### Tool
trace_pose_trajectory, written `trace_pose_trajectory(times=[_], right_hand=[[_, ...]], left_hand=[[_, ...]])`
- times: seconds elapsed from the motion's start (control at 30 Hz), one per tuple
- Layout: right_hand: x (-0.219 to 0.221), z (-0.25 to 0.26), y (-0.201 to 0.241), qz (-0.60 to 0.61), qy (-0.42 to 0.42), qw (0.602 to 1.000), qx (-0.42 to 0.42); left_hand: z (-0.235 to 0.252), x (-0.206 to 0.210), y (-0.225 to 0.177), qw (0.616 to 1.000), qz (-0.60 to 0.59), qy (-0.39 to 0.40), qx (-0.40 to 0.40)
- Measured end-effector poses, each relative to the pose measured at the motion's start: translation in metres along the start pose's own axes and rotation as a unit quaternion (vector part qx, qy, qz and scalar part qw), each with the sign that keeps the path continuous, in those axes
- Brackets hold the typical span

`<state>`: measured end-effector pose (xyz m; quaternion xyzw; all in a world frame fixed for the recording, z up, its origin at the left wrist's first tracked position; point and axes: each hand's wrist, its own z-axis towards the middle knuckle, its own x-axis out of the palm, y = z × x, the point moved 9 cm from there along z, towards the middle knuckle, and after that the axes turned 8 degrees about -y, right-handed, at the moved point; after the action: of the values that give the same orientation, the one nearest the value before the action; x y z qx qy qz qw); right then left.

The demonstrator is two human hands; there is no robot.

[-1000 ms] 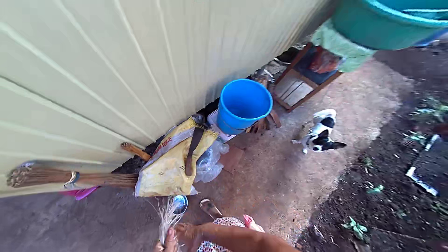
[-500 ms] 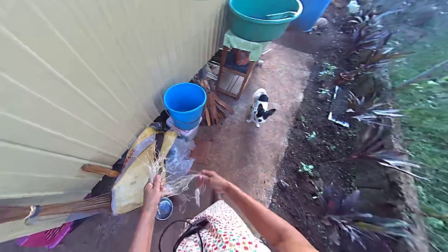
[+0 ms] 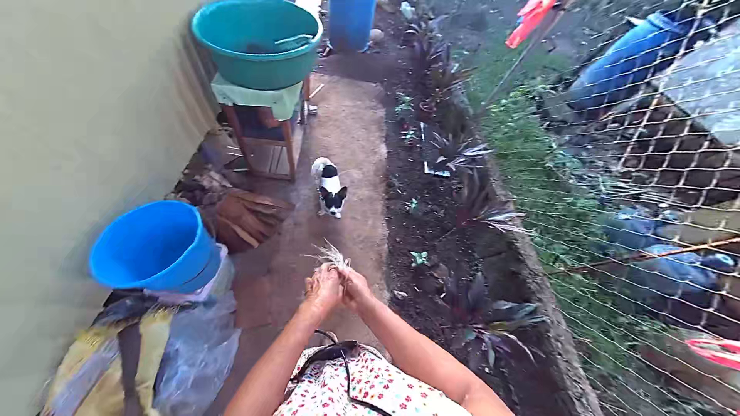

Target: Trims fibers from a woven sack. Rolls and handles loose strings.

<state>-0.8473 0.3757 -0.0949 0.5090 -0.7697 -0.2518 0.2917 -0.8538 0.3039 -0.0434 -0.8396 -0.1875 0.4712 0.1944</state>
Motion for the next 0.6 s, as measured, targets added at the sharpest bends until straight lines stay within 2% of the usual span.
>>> trace_pose_trajectory(times=[0.1,0.2,0.3,0.4,0.53,0.6], right_hand=[[-0.026,0.046,0.062,0.04,-0.071,0.996,-0.031],[-0.047,0.093,0.111,0.092,-0.12,0.987,-0.051],[-0.064,0.148,0.158,0.143,-0.121,0.979,-0.073],[-0.075,0.2,0.208,0.154,-0.136,0.974,-0.097],[-0.079,0.253,0.287,0.082,-0.148,0.979,-0.113],[-0.078,0.273,0.326,0.047,-0.141,0.981,-0.127]], left_hand=[[0.055,-0.009,-0.048,0.998,-0.02,0.01,0.062],[0.111,-0.021,-0.077,0.988,-0.076,0.032,0.129],[0.164,-0.059,-0.099,0.964,-0.166,0.022,0.205],[0.227,-0.105,-0.111,0.947,-0.191,-0.004,0.257],[0.321,-0.165,-0.112,0.949,-0.212,-0.052,0.225],[0.369,-0.181,-0.116,0.947,-0.218,-0.056,0.23]])
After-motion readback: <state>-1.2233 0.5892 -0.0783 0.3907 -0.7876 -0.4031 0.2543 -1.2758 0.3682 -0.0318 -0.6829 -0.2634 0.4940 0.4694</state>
